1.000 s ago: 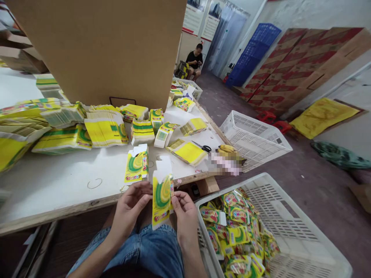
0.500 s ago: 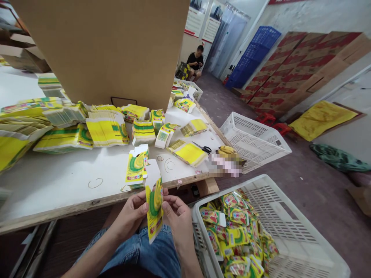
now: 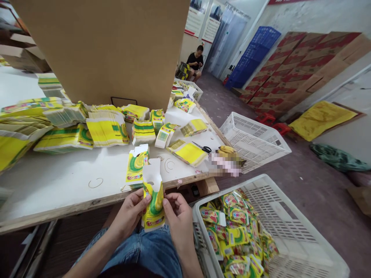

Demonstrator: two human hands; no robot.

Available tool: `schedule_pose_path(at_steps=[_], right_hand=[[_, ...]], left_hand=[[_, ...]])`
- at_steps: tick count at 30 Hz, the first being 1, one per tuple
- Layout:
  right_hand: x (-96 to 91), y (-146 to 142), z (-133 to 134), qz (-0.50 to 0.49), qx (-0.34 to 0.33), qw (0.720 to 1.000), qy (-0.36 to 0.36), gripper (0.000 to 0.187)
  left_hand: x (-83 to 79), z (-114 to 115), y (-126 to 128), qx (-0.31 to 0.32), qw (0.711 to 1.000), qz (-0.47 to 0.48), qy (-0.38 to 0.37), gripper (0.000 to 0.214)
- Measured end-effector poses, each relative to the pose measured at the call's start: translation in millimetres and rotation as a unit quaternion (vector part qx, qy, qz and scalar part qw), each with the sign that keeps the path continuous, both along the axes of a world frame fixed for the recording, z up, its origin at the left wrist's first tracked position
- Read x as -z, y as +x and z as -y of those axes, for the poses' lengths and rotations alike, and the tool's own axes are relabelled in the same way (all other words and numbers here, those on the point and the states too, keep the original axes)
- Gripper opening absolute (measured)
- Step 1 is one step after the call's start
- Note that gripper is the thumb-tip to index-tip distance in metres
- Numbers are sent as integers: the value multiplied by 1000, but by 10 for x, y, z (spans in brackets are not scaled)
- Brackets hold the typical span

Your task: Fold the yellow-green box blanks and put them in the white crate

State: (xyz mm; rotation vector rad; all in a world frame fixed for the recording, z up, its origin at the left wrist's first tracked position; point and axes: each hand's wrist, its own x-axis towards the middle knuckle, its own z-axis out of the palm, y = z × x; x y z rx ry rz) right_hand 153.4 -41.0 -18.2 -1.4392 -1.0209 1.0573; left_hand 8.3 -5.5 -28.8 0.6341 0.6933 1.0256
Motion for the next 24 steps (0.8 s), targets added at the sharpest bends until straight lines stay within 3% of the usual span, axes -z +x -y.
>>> schedule_pose_path(at_steps=[2, 4, 8, 14, 18, 24], right_hand=[[-72, 15, -1, 99, 21, 993, 52, 29], [-152, 21, -14, 227, 22, 967, 115, 30], [-225, 4, -83, 376, -56, 911, 161, 15], [-156, -34, -150, 325, -92, 930, 141, 19], [-111, -44, -138, 289, -81, 945, 128, 17], [-65, -105, -113, 271, -88, 952, 108, 23]], left_hand=[[15, -1, 1, -2, 999, -33, 23, 52], [26, 0, 2, -6, 996, -74, 55, 51], [40, 16, -8, -4, 978, -153, 143, 45], [46, 54, -58, 38, 946, -228, 227, 44], [32, 55, -52, 68, 950, -207, 222, 46], [54, 24, -30, 50, 958, -196, 204, 45]])
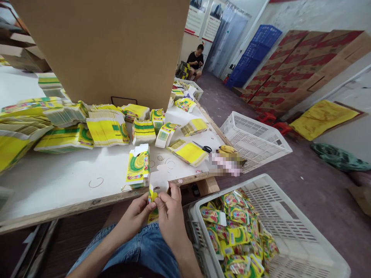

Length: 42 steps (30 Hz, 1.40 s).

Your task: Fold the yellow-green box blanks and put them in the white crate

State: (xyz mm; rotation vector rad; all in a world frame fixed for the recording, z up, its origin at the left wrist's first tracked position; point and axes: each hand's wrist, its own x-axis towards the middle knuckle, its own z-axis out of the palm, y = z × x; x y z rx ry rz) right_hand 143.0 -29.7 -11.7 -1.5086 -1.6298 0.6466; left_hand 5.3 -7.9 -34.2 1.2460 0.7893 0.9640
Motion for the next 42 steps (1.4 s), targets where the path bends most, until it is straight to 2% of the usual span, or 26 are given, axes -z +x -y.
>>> schedule_pose_path(at_steps=[3, 6, 7, 10, 11, 17, 19, 21, 25, 30, 35, 42], right_hand=[[2, -24, 21, -44, 7, 999, 8, 23], [25, -8, 40, -111, 50, 993, 3, 44], [41, 3, 46, -119, 56, 991, -13, 45], [102, 21, 67, -108, 46, 991, -71, 19], [124, 19, 74, -102, 50, 990, -79, 17], [201, -9, 68, -93, 104, 987, -74, 27], [192, 3, 50, -128, 93, 983, -91, 25], [175, 20, 38, -191, 71, 972, -114, 24], [140, 51, 48, -298, 39, 948, -105, 51], [49, 137, 76, -327, -40, 939, -94, 58], [3, 266, 71, -317, -91, 938, -106, 57], [40, 348, 34, -280, -91, 947, -125, 30]], left_hand=[[15, -12, -5, -25, 999, 22, -27, 43], [23, -19, -9, -75, 995, 33, -61, 41], [24, -21, -8, -93, 993, 31, -68, 39], [22, -20, -2, -125, 990, 19, -67, 34], [21, -19, 1, -124, 990, 15, -64, 32], [45, -34, 3, -121, 991, -14, -55, 28], [69, -32, 0, -129, 990, -1, -59, 35], [81, -20, -3, -129, 989, 24, -68, 51], [41, 1, -26, -87, 990, 72, -85, 66], [-48, -13, -86, -5, 989, 124, -81, 72], [-95, -15, -138, 53, 981, 157, -105, 77], [-102, -8, -180, 101, 973, 151, -141, 53]])
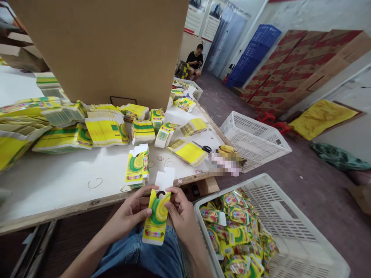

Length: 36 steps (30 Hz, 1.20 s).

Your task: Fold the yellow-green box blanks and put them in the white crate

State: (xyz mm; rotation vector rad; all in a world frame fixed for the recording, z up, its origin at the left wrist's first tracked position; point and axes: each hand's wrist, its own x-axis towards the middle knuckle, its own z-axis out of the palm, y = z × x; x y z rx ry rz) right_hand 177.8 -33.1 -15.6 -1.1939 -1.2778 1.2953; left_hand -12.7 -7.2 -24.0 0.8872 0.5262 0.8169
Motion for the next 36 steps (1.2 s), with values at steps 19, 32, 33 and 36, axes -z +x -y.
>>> schedule_pose_path(at_steps=[19, 32, 33, 36], right_hand=[[4, -2, -6, 17, 90, 995, 35, 51], [-129, 38, 22, 170, 0, 985, -19, 41], [-117, 23, 23, 171, -5, 984, -42, 43], [-86, -17, 20, 184, 11, 981, -56, 36]], left_hand=[[-50, 61, 45, -17, 997, -61, 32, 73], [72, 24, 44, -43, 983, -147, 101, 41], [59, 23, 38, -40, 980, -156, 112, 42], [26, 19, 21, -18, 977, -164, 134, 44]])
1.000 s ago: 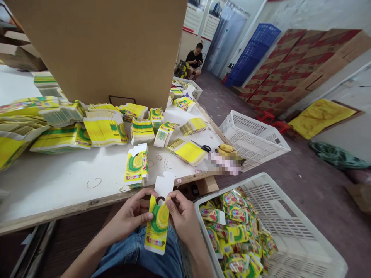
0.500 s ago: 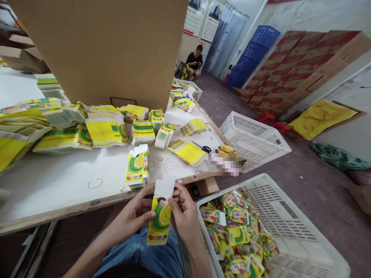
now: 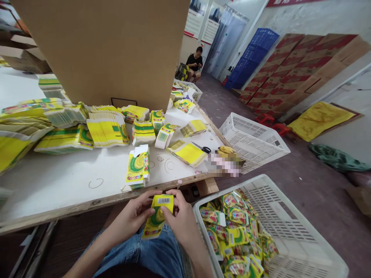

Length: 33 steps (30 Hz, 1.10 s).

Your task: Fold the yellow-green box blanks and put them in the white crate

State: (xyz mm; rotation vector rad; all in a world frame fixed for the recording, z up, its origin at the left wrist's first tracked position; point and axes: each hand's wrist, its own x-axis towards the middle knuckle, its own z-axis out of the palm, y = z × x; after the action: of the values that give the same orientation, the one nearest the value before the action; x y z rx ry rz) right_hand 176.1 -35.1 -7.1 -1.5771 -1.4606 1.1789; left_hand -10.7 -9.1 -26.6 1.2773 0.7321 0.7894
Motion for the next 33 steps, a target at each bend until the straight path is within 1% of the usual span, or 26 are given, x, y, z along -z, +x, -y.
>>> schedule_pose_path(at_steps=[4, 8, 11, 14, 16, 17, 20, 22, 23, 24, 25, 26, 27, 28, 29, 30, 31, 32, 33], right_hand=[[-1, -47, -1, 40, 24, 999, 24, 28], [5, -107, 16, 71, 60, 995, 37, 32], [13, -109, 31, 60, 51, 996, 49, 36], [7, -65, 28, 51, 51, 992, 107, 32], [10, -43, 20, 34, 67, 987, 141, 28], [17, -42, 19, 15, 74, 987, 143, 27], [51, -68, 34, -47, 78, 989, 118, 26], [60, -69, 54, -46, 84, 986, 133, 23], [54, -50, 63, -21, 98, 982, 158, 21], [41, -13, 67, 20, 124, 973, 195, 20], [21, 43, 68, 72, 165, 954, 239, 19], [-3, 114, 64, 133, 216, 924, 285, 19], [-28, 197, 57, 194, 271, 885, 326, 20], [-50, 282, 49, 248, 321, 843, 355, 21], [-68, 360, 41, 289, 355, 809, 369, 22], [-78, 425, 33, 318, 373, 787, 375, 24], [-79, 468, 27, 331, 379, 779, 374, 25], [-71, 487, 22, 327, 372, 784, 373, 25], [-56, 481, 19, 308, 357, 800, 370, 25]], left_hand=[[-13, -12, 0, 5, 1000, 3, -13, 45], [-17, -23, 18, -28, 998, 25, -44, 48], [-37, -22, 17, -44, 995, 40, -76, 49], [-57, -19, 14, -51, 994, 46, -88, 49], [-55, -13, 25, -53, 994, 45, -85, 48], [-48, -7, 37, -54, 994, 44, -84, 48], [-19, 22, 88, -53, 995, 45, -69, 43], [-15, 35, 108, -48, 997, 40, -41, 41], [-22, 33, 104, -49, 998, 29, -18, 40], [-34, 20, 87, -58, 998, 7, 13, 40], [-47, -3, 54, -76, 995, -25, 51, 39], [-58, -39, 6, -105, 988, -65, 94, 39], [-62, -85, -54, -139, 974, -108, 140, 40], [-56, -140, -123, -177, 954, -153, 186, 41], [-36, -200, -196, -210, 931, -193, 227, 44], [-5, -260, -267, -235, 908, -231, 261, 48], [37, -317, -332, -252, 886, -266, 285, 52], [84, -366, -389, -258, 869, -299, 297, 56], [130, -406, -435, -255, 859, -328, 300, 58]])
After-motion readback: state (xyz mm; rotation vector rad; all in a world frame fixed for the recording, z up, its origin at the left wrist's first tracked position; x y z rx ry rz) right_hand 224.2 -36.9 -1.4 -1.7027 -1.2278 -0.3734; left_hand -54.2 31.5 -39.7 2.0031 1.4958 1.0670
